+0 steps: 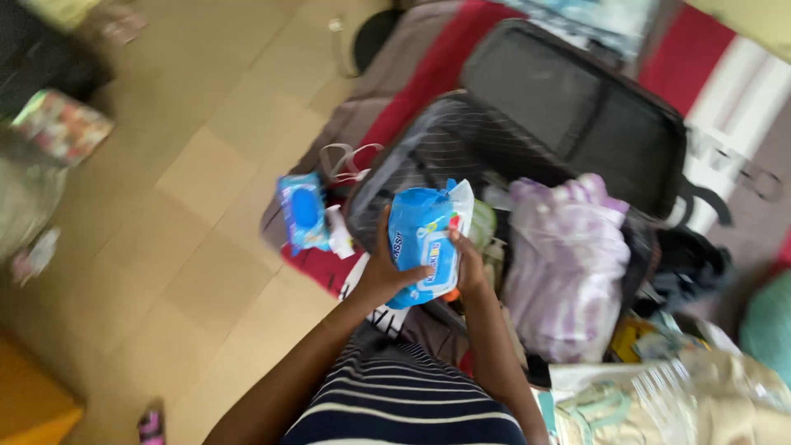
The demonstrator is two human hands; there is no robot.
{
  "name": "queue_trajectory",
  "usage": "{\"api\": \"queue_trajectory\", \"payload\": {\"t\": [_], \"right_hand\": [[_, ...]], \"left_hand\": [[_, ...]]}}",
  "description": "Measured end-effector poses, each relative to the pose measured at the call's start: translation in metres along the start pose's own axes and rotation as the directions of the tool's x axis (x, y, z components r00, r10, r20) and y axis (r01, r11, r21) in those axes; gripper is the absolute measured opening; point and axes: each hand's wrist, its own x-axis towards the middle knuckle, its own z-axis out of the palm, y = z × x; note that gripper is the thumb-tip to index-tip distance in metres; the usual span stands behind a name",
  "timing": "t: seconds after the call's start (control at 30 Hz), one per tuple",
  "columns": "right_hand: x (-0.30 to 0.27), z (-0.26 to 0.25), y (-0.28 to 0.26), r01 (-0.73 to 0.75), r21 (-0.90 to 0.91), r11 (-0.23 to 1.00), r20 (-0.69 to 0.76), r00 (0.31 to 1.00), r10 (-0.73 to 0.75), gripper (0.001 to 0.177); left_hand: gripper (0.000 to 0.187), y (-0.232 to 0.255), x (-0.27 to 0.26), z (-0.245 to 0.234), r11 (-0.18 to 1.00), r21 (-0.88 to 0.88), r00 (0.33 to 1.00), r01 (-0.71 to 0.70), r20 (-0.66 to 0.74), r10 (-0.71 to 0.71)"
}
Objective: Pack baby items and toiletries into a suitcase.
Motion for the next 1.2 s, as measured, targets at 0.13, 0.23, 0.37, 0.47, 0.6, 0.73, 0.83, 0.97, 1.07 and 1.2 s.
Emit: {"api": "queue_trajectory", "payload": {"t": [0.13,0.23,0.37,0.47,0.6,0.73,0.83,0.97,1.07,1.2], "right_hand": [[-0.004,0.044,0.030,-0.145,-0.104,0.984,-0.032,0.989,0.143,0.065],[-0.015,0.103,0.023,-0.186,-0.277,0.943,-0.082,0.982,0.170,0.080],[-0.011,0.128,0.034,0.012,-0.583,0.812,0.103,0.993,0.060,0.099],[0.004,0.164,0.044,0.119,-0.756,0.644,0.258,0.958,0.126,0.107],[0.019,0.194,0.055,0.006,-0.785,0.620,0.265,0.907,0.327,0.114],[0.056,0.188,0.085,-0.088,-0.769,0.633,0.210,0.901,0.380,0.100],[0.087,0.185,0.114,-0.071,-0.748,0.660,0.190,0.930,0.315,0.091],[0.125,0.190,0.134,0.077,-0.668,0.740,0.300,0.938,0.174,0.083],[0.150,0.195,0.137,0.050,-0.683,0.729,0.257,0.950,0.176,0.079],[0.174,0.173,0.155,-0.033,-0.791,0.611,0.127,0.968,0.217,0.077]], "left_hand": [[0.125,-0.042,-0.024,-0.032,0.994,0.099,0.987,0.045,-0.160,-0.029],[0.112,-0.044,-0.041,-0.055,0.993,-0.004,0.967,0.118,-0.229,-0.116],[0.093,-0.073,-0.073,-0.087,0.867,-0.424,0.893,0.262,-0.234,-0.384],[0.086,-0.096,-0.084,-0.109,0.824,-0.532,0.879,0.194,-0.279,-0.387],[0.083,-0.072,-0.080,-0.129,0.893,-0.415,0.861,0.176,-0.374,-0.343],[0.082,-0.078,-0.065,-0.155,0.900,-0.403,0.843,0.165,-0.417,-0.341],[0.077,-0.115,-0.046,-0.187,0.914,-0.378,0.824,0.150,-0.463,-0.327],[0.072,-0.143,-0.018,-0.230,0.973,-0.144,0.830,0.180,-0.509,-0.229],[0.071,-0.132,0.000,-0.246,0.978,-0.030,0.839,0.208,-0.508,-0.194],[0.071,-0.151,0.012,-0.256,0.992,-0.032,0.854,0.124,-0.506,-0.123]]}}
